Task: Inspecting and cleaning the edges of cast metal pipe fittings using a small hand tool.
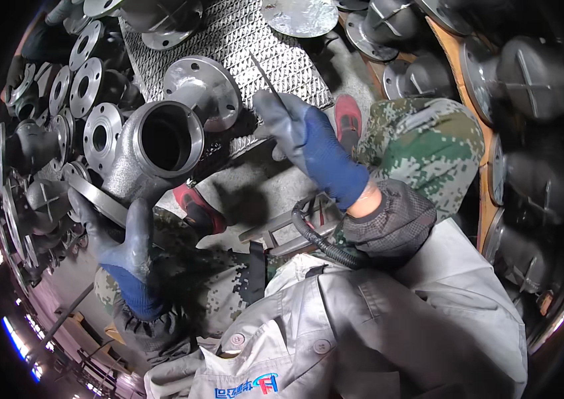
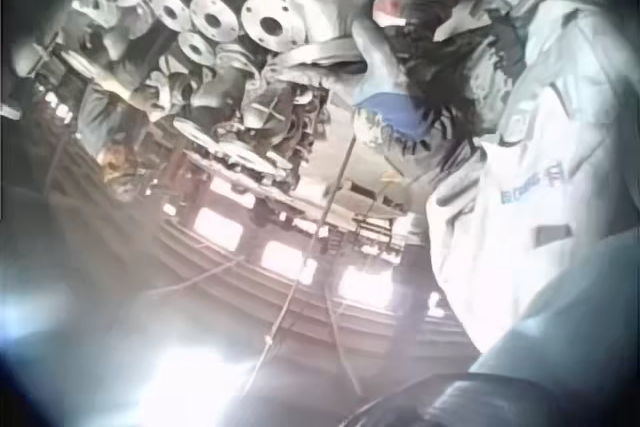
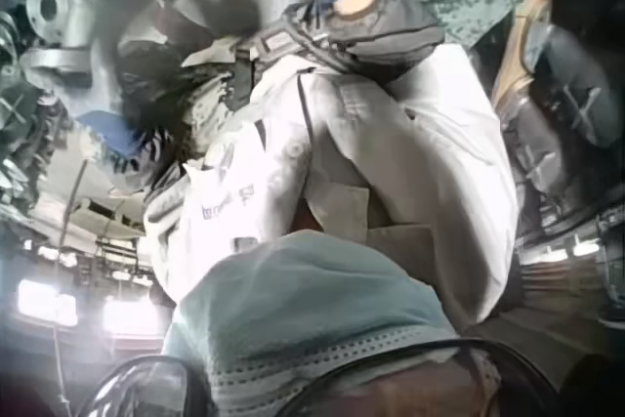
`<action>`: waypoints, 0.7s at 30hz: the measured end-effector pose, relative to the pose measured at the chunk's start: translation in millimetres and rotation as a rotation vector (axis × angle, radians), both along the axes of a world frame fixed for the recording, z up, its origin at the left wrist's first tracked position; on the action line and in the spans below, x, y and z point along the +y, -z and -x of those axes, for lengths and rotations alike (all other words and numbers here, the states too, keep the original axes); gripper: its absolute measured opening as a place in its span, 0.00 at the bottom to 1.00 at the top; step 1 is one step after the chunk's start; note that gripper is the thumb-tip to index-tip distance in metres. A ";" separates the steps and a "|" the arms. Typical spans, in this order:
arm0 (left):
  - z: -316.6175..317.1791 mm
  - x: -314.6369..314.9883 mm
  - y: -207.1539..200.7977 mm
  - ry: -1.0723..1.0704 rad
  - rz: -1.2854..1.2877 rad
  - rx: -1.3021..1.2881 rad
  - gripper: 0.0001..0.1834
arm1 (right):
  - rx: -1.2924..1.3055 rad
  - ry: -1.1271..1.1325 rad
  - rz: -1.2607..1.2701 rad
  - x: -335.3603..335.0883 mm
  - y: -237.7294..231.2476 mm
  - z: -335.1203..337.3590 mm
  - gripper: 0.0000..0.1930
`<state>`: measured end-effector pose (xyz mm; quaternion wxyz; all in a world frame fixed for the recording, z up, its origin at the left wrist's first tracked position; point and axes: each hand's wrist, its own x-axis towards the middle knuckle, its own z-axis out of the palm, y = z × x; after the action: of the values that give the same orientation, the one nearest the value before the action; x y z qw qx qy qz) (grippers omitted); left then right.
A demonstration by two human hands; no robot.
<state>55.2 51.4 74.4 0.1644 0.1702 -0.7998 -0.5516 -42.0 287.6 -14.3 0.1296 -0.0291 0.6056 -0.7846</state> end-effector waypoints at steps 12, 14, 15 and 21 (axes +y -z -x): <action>34.7 21.9 -10.9 -0.144 0.355 -0.011 0.40 | 0.217 0.061 -0.690 -21.6 37.6 27.0 0.14; 39.8 16.7 -7.0 -0.068 0.276 0.038 0.40 | 0.313 0.083 -0.736 -27.1 39.0 33.5 0.16; 40.8 19.3 -6.4 -0.069 0.253 0.030 0.40 | 0.430 0.071 -0.824 -28.1 40.5 37.4 0.17; 47.1 16.2 -5.5 -0.073 0.295 0.108 0.30 | 0.509 -0.055 -1.130 -41.9 34.7 45.3 0.23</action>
<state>8.1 67.6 79.9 0.2503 0.1431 -0.8555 -0.4301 -87.3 245.8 -49.0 -0.0030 -0.1577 0.9384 -0.3075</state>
